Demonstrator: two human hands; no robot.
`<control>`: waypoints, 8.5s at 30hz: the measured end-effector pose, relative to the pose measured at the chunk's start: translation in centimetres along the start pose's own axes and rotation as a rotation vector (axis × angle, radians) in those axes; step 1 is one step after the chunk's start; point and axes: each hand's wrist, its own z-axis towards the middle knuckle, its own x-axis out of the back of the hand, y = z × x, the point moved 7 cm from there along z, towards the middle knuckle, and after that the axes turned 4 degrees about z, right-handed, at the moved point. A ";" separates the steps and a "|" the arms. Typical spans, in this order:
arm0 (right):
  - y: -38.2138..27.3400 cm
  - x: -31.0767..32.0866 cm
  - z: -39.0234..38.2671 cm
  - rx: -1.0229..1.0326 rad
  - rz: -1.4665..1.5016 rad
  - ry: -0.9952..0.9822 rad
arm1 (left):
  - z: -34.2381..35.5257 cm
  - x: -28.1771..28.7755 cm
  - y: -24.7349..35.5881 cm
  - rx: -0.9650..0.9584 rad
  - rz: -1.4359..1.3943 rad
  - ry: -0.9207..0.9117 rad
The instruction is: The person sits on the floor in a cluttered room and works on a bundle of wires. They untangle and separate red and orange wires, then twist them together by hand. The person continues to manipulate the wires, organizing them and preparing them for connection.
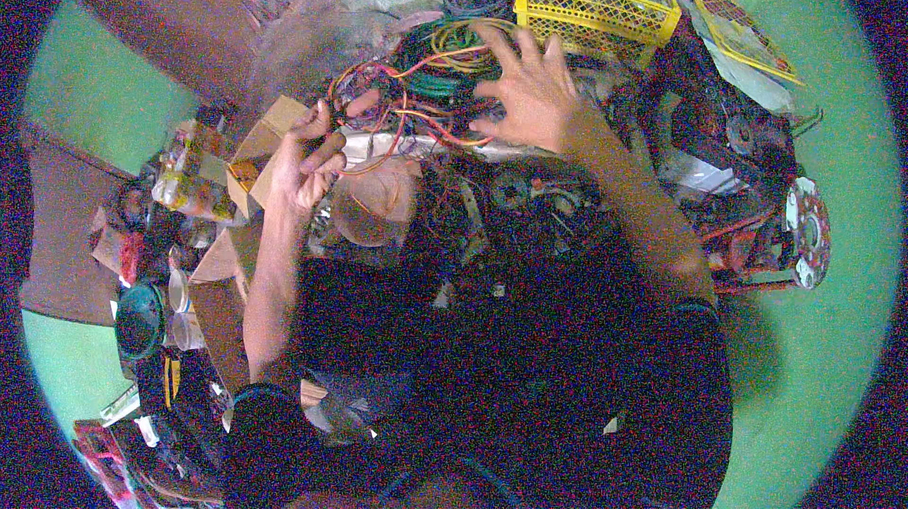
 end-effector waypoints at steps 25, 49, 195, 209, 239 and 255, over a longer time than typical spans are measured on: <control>-6.8 -8.1 0.8 -0.046 1.175 -0.065 | 0.2 -1.5 -0.6 -0.057 0.180 -0.094; 15.8 0.8 -3.4 -0.507 0.342 0.384 | 0.5 0.7 1.9 -0.272 0.872 0.321; 0.3 4.2 -9.7 -0.387 0.276 0.289 | -9.3 0.1 -6.1 -0.168 0.977 0.100; -10.6 -0.6 -11.7 -0.024 0.528 0.022 | -14.5 -1.5 -5.8 -0.378 0.780 0.136; -20.6 2.0 -17.8 0.094 0.838 0.148 | -19.8 -2.4 -12.2 -0.498 1.091 0.009; -9.1 6.9 -20.2 -0.288 0.678 0.551 | -20.7 -0.7 -10.6 -0.413 1.150 0.159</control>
